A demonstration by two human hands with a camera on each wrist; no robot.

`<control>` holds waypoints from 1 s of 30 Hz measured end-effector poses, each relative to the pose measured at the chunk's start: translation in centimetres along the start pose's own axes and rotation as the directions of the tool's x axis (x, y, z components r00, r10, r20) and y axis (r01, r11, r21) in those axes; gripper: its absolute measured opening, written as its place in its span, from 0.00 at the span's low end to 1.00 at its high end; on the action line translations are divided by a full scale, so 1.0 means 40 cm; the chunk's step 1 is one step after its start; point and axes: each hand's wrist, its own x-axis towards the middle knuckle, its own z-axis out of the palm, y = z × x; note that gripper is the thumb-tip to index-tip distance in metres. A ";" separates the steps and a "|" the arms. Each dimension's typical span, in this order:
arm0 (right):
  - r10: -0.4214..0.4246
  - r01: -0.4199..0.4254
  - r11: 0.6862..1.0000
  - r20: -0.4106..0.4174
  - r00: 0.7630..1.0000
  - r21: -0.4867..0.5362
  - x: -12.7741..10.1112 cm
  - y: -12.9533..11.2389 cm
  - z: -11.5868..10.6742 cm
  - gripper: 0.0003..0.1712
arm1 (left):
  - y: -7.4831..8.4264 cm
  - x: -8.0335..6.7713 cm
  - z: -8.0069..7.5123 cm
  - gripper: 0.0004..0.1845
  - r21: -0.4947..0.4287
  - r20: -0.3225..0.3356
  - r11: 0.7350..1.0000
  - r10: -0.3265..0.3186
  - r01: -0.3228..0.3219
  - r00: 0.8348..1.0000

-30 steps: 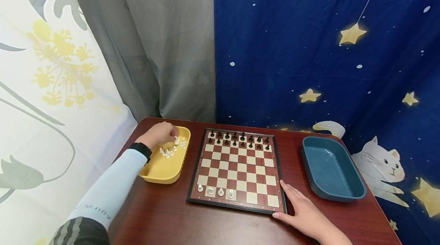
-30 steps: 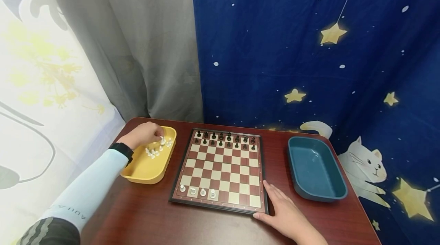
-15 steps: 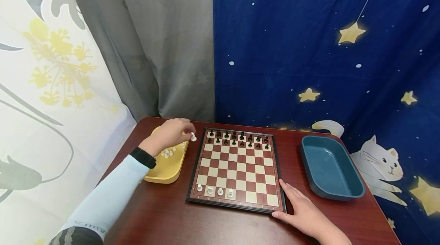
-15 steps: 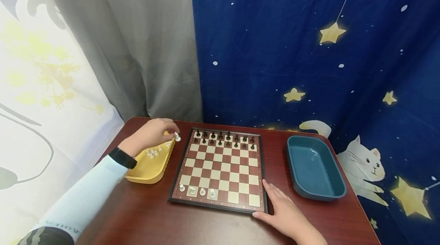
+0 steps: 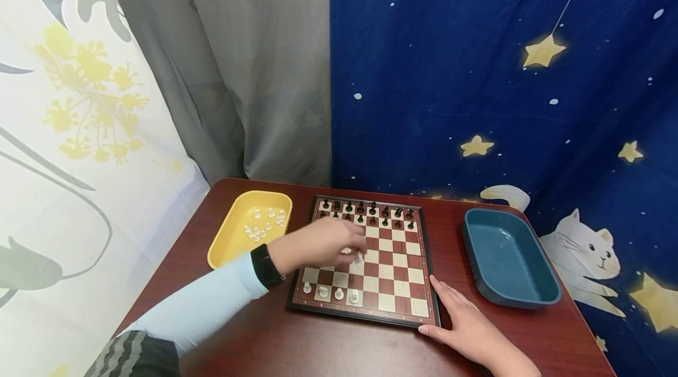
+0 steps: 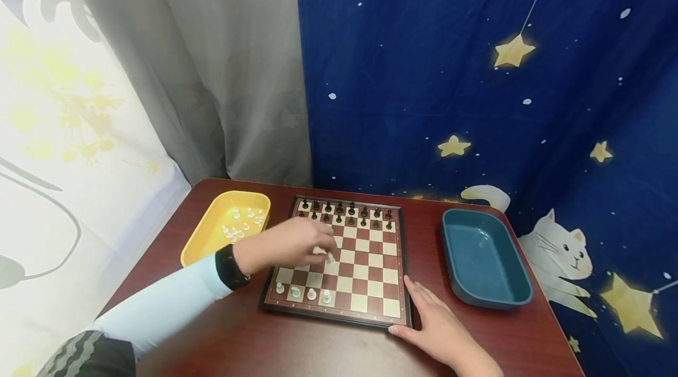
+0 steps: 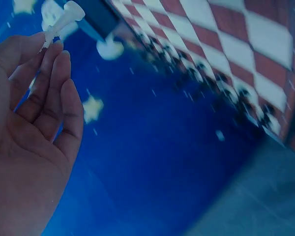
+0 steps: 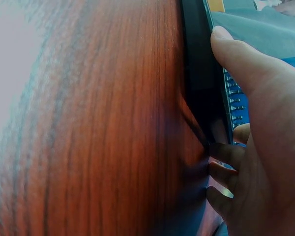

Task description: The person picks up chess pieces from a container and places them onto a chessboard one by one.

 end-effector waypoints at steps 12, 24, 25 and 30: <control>-0.006 0.006 1.000 -0.009 1.000 0.005 0.002 -0.005 0.001 0.73 | 0.088 0.044 0.102 0.07 0.010 0.145 0.995 0.099 -0.102 0.984; -0.027 0.028 1.000 -0.029 0.999 0.005 0.000 0.000 0.001 0.71 | 0.091 0.048 0.153 0.05 0.012 0.138 0.990 0.138 -0.141 0.981; -0.026 0.027 1.000 -0.029 0.999 0.005 -0.001 0.000 0.001 0.71 | 0.091 0.047 0.153 0.05 0.011 0.134 0.990 0.138 -0.141 0.981; -0.016 0.017 1.000 -0.024 1.000 0.009 -0.003 -0.001 -0.001 0.71 | 0.093 0.046 0.153 0.05 0.009 0.126 0.990 0.137 -0.140 0.982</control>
